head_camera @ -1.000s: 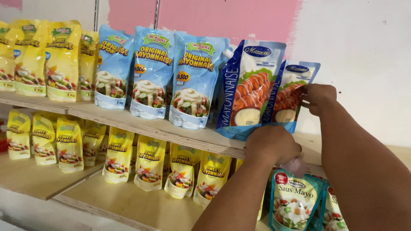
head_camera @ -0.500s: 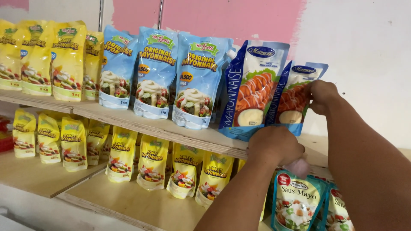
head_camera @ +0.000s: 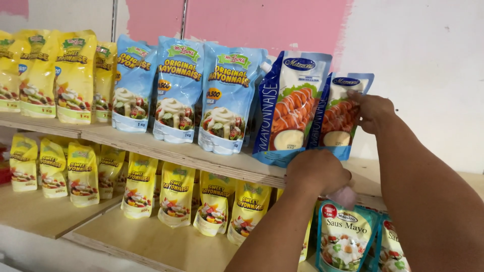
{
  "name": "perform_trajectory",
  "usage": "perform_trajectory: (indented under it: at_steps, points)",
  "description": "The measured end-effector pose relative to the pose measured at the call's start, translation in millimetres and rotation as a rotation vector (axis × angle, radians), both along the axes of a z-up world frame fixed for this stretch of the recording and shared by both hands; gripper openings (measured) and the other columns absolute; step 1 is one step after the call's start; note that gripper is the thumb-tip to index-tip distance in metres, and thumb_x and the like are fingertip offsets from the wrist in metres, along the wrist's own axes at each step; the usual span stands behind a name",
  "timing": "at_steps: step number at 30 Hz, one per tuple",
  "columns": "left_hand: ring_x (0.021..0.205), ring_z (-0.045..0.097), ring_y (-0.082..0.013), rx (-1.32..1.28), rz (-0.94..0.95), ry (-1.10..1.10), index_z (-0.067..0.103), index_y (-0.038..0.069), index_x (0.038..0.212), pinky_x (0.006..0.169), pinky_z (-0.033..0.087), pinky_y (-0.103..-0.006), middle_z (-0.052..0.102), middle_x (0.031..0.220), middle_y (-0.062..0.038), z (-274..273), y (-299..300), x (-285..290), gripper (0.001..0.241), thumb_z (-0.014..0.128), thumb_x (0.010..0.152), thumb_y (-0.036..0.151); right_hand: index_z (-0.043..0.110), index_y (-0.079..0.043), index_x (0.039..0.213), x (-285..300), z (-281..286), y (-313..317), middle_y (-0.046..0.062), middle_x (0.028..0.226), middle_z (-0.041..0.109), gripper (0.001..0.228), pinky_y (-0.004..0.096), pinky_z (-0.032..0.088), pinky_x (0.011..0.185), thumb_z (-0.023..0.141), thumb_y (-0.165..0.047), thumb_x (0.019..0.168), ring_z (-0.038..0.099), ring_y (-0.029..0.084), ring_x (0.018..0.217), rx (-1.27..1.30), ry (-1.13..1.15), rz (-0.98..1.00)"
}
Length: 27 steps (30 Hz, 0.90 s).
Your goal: Wiping down mayonnaise pouches with a cloth and arranging them on a display shelf.
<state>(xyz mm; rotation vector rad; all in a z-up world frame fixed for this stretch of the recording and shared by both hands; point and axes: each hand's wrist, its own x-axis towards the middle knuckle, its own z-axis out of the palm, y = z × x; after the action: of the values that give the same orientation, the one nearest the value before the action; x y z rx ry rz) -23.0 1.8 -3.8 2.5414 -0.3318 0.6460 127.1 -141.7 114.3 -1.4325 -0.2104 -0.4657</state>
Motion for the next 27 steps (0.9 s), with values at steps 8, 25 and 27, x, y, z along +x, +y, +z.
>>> perform_trajectory:
  at_steps: [8, 25, 27]
  points:
    - [0.099, 0.075, -0.0354, 0.025, -0.019, -0.015, 0.080, 0.005, 0.099, 0.087, 0.059, -0.0472, 0.077, 0.108, -0.020, 0.3, -1.4, 4.6, 0.044, 0.069, 0.081, 0.043, 0.060, 0.005, 0.121, 91.8, -6.3, -40.6, 0.014, 0.118, 0.067, 0.029, 0.034, 0.059, 0.097, 0.068, -0.011, 0.098, 0.068, 0.021, 0.106, 0.039, 0.050, 0.198]
    - [0.099, 0.074, -0.0348, 0.030, -0.004, 0.004, 0.081, 0.006, 0.099, 0.086, 0.059, -0.0476, 0.076, 0.108, -0.019, 1.1, -0.6, 1.9, 0.046, 0.070, 0.080, 0.046, 0.040, 0.000, 0.146, 2.7, -0.3, -5.7, 0.017, 0.144, 0.052, 0.059, 0.052, 0.042, 0.115, 0.045, -0.045, 0.108, 0.054, 0.029, 0.133, 0.089, -0.037, 0.241]
    - [0.096, 0.076, -0.0345, 0.028, -0.018, 0.001, 0.081, 0.006, 0.096, 0.085, 0.060, -0.0466, 0.078, 0.106, -0.020, 1.1, -0.3, 3.8, 0.042, 0.068, 0.081, 0.043, 0.045, -0.001, 0.147, 22.4, 3.1, -7.9, 0.016, 0.147, 0.054, 0.058, 0.046, 0.044, 0.114, 0.045, -0.040, 0.105, 0.058, 0.027, 0.136, 0.123, -0.149, 0.373]
